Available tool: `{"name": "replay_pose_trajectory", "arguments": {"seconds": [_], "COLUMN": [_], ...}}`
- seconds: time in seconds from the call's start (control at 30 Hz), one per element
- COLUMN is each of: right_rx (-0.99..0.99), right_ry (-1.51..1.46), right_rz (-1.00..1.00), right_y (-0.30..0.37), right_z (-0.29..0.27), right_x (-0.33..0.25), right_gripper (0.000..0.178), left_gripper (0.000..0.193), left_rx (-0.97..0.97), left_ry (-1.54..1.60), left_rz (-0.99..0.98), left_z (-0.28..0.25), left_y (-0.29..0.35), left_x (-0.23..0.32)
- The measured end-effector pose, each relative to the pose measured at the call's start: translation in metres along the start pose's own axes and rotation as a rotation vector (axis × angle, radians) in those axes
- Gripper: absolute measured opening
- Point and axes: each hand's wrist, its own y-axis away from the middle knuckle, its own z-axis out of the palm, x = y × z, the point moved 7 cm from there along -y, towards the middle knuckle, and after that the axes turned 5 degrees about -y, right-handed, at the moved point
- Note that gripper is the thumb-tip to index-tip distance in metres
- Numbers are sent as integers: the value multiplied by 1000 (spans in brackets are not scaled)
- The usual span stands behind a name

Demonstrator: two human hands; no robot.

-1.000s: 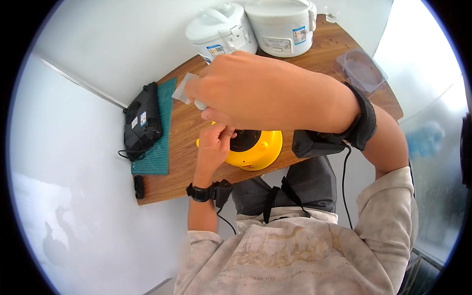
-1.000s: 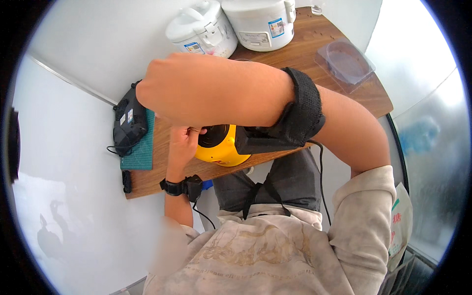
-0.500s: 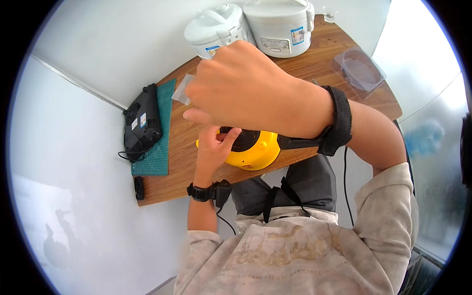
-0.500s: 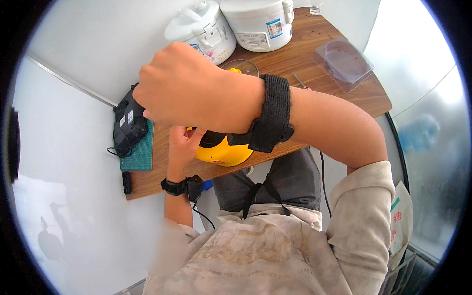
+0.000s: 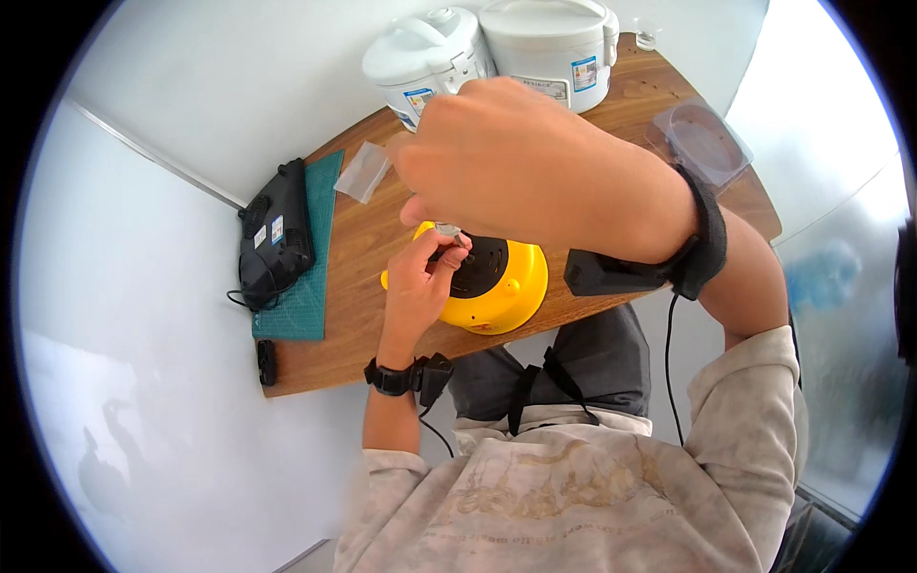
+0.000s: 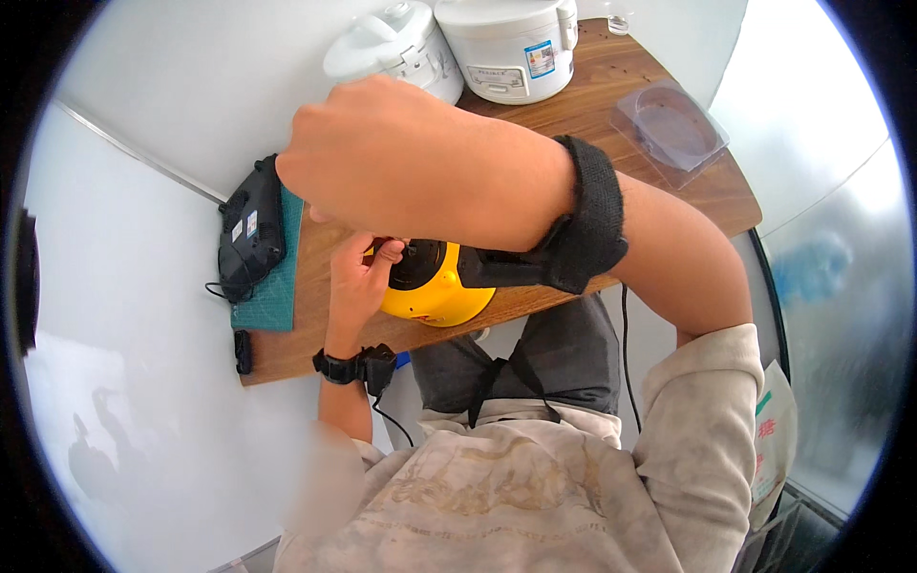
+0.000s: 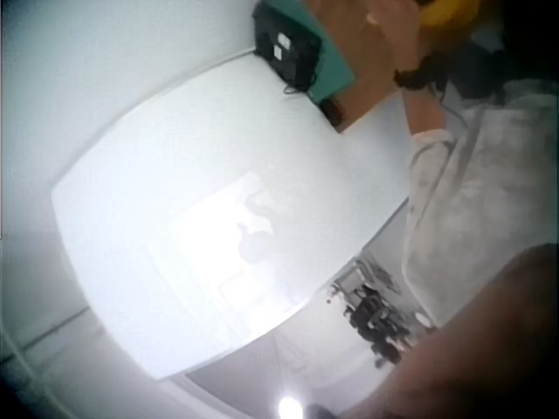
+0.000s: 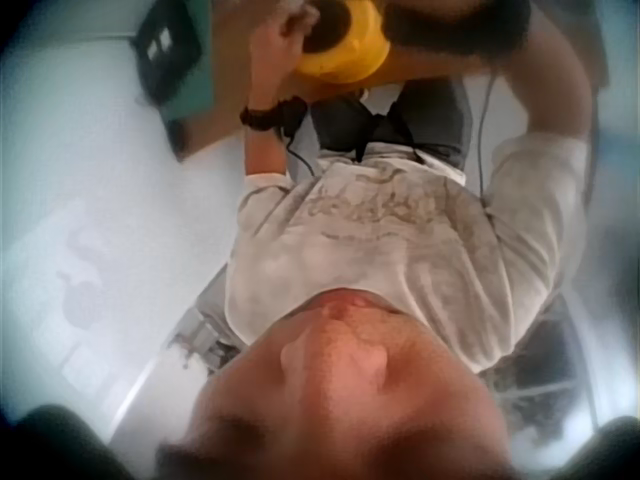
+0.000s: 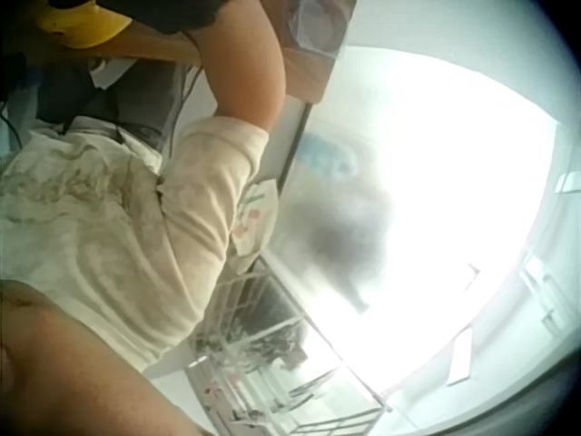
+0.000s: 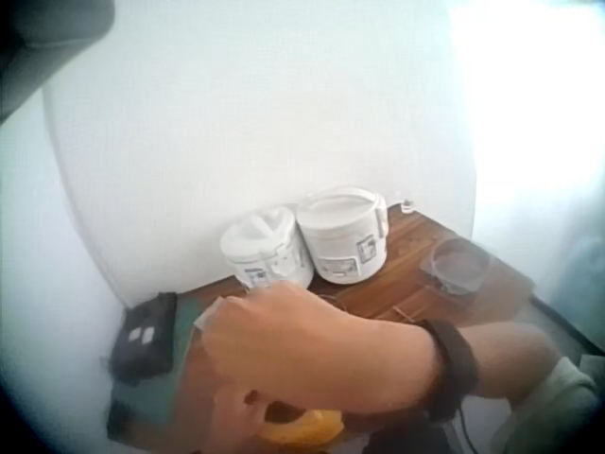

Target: The person assembles a yellow electric pot by screwing a knob onto its glass lid, then attaching the lid to the pot. They then move to a black appliance, unscrew its bottom cover, and reattach it.

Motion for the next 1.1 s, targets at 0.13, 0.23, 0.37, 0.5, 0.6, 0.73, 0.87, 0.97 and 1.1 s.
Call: {"name": "replay_pose_trajectory", "arguments": {"seconds": [0.13,0.23,0.37,0.5,0.6,0.73,0.87,0.97,1.1], "right_rx": [99,83,4,-56,-153,-60,-7,-48,63], "right_ry": [76,122,72,-167,-191,-38,81,55,-103], "right_rz": [30,56,92,77,165,216,259,334,275], "right_y": [-6,-7,-3,4,4,-2,-5,-5,2], "right_z": [3,12,17,11,14,20,22,24,24], "right_x": [-6,-7,-5,0,6,6,11,11,8], "right_gripper": [36,36,25,30,31,37,43,40,35], "left_gripper": [11,9,6,5,10,15,17,18,17], "left_rx": [9,15,30,24,18,20,5,2,-23], "left_ry": [-84,-125,-153,-136,-56,-181,-70,-87,-168], "left_rz": [33,26,-13,15,0,16,11,4,-35], "left_z": [-2,-4,-4,-4,-2,-4,-2,-1,-3], "left_y": [1,2,3,1,0,5,1,1,2], "left_x": [-3,-9,-9,2,2,3,7,3,4]}}
